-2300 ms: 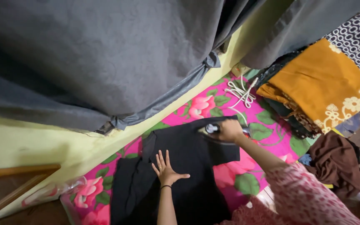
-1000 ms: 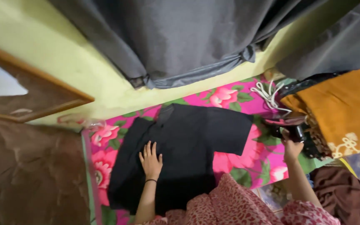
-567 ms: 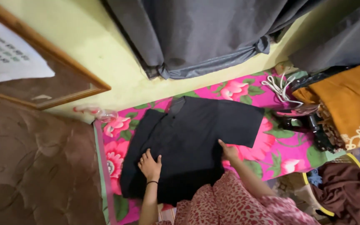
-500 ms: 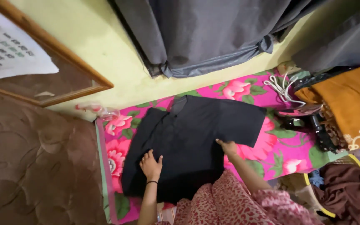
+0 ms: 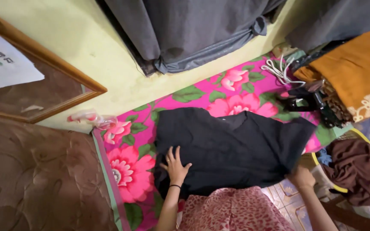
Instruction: Iron and fold a black t-shirt on a padded surface.
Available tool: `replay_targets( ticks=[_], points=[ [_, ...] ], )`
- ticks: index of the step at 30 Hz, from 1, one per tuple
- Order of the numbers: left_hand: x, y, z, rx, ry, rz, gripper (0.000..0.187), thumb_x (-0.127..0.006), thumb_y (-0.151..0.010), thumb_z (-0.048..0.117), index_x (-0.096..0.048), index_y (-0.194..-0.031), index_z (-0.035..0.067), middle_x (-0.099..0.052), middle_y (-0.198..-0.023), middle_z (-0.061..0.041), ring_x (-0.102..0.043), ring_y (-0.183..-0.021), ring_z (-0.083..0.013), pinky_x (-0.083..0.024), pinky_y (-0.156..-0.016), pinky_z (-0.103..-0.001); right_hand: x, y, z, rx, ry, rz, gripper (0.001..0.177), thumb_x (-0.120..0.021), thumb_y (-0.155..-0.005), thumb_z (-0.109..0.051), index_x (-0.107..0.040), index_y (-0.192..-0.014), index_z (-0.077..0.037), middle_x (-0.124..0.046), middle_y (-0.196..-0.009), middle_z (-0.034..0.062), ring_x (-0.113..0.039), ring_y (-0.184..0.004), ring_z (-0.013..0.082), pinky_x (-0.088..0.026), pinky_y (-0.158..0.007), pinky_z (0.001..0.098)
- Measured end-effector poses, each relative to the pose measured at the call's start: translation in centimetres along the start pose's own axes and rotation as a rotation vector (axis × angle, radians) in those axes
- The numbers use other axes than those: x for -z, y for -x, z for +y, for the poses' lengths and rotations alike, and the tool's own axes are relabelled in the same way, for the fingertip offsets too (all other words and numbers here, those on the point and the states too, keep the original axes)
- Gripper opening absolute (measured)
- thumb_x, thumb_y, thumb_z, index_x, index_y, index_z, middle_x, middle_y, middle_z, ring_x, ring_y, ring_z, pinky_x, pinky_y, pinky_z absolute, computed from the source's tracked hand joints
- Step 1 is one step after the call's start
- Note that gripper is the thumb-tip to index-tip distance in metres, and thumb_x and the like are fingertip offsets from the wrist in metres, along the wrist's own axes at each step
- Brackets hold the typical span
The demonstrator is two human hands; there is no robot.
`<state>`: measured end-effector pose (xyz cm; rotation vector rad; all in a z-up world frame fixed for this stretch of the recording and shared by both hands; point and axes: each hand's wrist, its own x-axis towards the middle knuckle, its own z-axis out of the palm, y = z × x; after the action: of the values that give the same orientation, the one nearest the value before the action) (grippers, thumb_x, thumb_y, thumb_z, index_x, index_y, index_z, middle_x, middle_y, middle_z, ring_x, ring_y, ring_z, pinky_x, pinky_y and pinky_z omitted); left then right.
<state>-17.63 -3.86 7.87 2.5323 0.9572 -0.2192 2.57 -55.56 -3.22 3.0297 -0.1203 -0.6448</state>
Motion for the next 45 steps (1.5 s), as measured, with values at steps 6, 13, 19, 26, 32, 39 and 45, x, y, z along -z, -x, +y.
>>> replay_targets(
  ticks=[6,13,19,26,32,39,45],
  points=[
    [-0.2,-0.2,-1.9,0.204,0.108,0.1,0.105,-0.089,-0.075,0.042,-0.026,-0.159,0.028,-0.012,-0.167,-0.012,-0.043,-0.134,-0.0444,-0.044,-0.097,-0.066,6.8,-0.6,-22.1,0.656,-0.343,0.497,0.043,-0.075,-0.086,-0.032,-0.07,-0.118,-0.004,-0.07,-0.121,0.0201,-0.065,-0.115,0.0393,-0.052,-0.099,0.0483],
    [-6.0,-1.7,-8.4,0.304,0.229,0.166,0.096,-0.079,-0.085,0.033,-0.022,-0.161,0.017,-0.046,-0.138,-0.029,-0.069,-0.093,-0.0472,-0.057,-0.078,-0.052,7.8,-4.4,-30.7,0.835,-0.041,0.421,0.061,-0.073,-0.075,-0.033,-0.068,-0.135,-0.018,-0.072,-0.121,0.0063,-0.066,-0.116,0.0274,-0.032,-0.109,0.0706],
    [-12.3,-0.3,-11.5,-0.164,0.438,-0.24,0.036,-0.075,-0.088,0.04,-0.076,-0.093,0.004,-0.077,-0.083,-0.018,-0.074,-0.073,-0.0331,-0.057,-0.067,-0.045,1.9,-10.8,-13.7,0.308,-0.009,0.038,0.03,-0.061,-0.09,-0.031,-0.082,-0.1,-0.011,-0.078,-0.103,0.0172,-0.076,-0.097,0.0358,-0.061,-0.085,0.0484],
    [-10.1,-5.3,-8.9,0.172,0.321,-0.364,0.074,-0.054,-0.095,0.074,-0.074,-0.093,0.002,-0.075,-0.088,-0.021,-0.073,-0.078,-0.033,-0.056,-0.069,-0.046,3.8,-6.4,-13.0,0.434,-0.109,0.188,0.036,-0.072,-0.076,-0.025,-0.075,-0.108,-0.009,-0.074,-0.109,0.0185,-0.071,-0.102,0.0384,-0.058,-0.089,0.0472],
    [-13.8,-14.9,-6.3,-0.026,0.799,0.203,0.056,-0.079,-0.086,0.05,-0.064,-0.113,0.004,-0.074,-0.101,-0.013,-0.071,-0.093,-0.0283,-0.056,-0.08,-0.041,6.6,-2.3,-25.9,0.936,-0.518,0.313,0.034,-0.077,-0.079,-0.024,-0.072,-0.107,-0.008,-0.071,-0.099,0.0171,-0.068,-0.095,0.0375,-0.054,-0.084,0.0463],
    [-10.6,-18.0,-1.3,0.108,0.727,-0.085,0.04,-0.082,-0.085,0.035,-0.07,-0.106,0.003,-0.077,-0.099,-0.014,-0.073,-0.09,-0.027,-0.055,-0.084,-0.039,6.4,-2.0,-22.2,0.614,-0.789,0.015,0.027,-0.075,-0.087,-0.024,-0.068,-0.1,-0.001,-0.073,-0.084,0.0146,-0.072,-0.076,0.0257,-0.056,-0.072,0.0369],
    [-2.7,-19.7,4.4,-0.587,1.201,0.155,0.022,-0.079,-0.093,0.009,-0.065,-0.1,-0.006,-0.059,-0.132,-0.012,-0.056,-0.121,-0.0253,-0.045,-0.101,-0.038,13.3,0.4,-20.2,0.684,-0.89,0.123,0.037,-0.082,-0.082,-0.024,-0.071,-0.107,0.001,-0.075,-0.086,0.0079,-0.07,-0.079,0.0142,-0.055,-0.072,0.0322]
  ],
)
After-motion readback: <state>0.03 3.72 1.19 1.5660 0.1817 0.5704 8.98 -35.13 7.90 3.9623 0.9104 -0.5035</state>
